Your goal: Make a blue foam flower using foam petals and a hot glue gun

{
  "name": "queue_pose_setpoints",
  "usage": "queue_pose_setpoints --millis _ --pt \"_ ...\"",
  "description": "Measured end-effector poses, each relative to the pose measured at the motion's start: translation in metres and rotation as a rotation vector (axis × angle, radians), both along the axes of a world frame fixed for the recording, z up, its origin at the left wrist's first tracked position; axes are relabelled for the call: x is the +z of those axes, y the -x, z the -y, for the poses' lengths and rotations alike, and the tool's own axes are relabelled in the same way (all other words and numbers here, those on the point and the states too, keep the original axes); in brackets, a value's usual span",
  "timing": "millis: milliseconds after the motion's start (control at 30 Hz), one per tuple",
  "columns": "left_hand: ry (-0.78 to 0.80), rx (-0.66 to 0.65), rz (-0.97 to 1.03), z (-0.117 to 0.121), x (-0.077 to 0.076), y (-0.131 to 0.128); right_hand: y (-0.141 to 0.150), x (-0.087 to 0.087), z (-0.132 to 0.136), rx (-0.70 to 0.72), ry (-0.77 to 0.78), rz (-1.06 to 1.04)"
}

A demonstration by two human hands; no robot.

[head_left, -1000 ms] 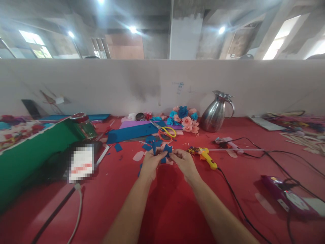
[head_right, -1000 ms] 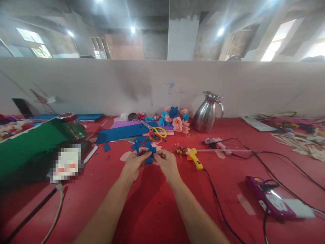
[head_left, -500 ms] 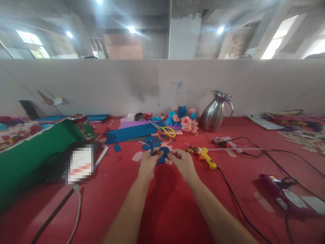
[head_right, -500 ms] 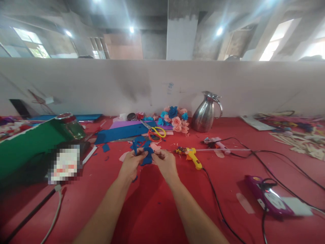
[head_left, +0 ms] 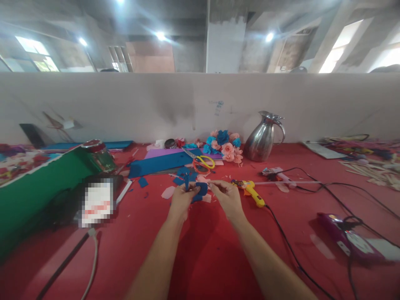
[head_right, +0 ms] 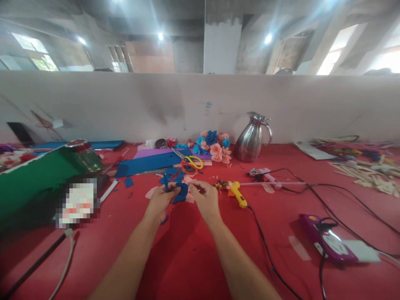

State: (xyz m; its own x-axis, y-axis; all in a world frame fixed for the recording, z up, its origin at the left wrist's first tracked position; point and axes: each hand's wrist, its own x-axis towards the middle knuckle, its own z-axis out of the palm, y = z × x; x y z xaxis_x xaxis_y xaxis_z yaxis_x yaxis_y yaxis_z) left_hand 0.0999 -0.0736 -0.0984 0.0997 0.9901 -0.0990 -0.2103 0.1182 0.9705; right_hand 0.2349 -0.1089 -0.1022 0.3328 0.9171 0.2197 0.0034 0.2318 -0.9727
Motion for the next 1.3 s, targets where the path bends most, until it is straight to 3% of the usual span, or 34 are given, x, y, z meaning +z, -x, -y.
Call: queue_pose_setpoints --millis 400,567,767,900,1067,1300 --pt "-0.041 0.006 -0.097 0.004 0.008 -0.002 -0.004 0.007 0.004 -0.031 -0.059 0.264" --pt "-0.065 0.012 -0.129 0.001 0.003 -0.002 -0.002 0.004 0.003 -0.029 -0.009 0.188" --pt "-0.221 0.229 -0.257 -0.005 -0.007 -0.001 0.001 -0.001 -0.001 0.034 0.082 -0.021" --pt "-0.208 0.200 -0.282 -0.007 -0.007 0.000 -0.001 -0.005 -0.003 0.017 0.155 -0.065" --pt "-0.130 0.274 -0.278 -0.004 0.001 0.003 -0.007 -0.012 -0.004 0.018 0.212 0.341" --pt "-0.087 0.170 -0.261 -0.003 -0.001 0.002 -0.002 -0.013 0.008 0.048 0.361 0.909"
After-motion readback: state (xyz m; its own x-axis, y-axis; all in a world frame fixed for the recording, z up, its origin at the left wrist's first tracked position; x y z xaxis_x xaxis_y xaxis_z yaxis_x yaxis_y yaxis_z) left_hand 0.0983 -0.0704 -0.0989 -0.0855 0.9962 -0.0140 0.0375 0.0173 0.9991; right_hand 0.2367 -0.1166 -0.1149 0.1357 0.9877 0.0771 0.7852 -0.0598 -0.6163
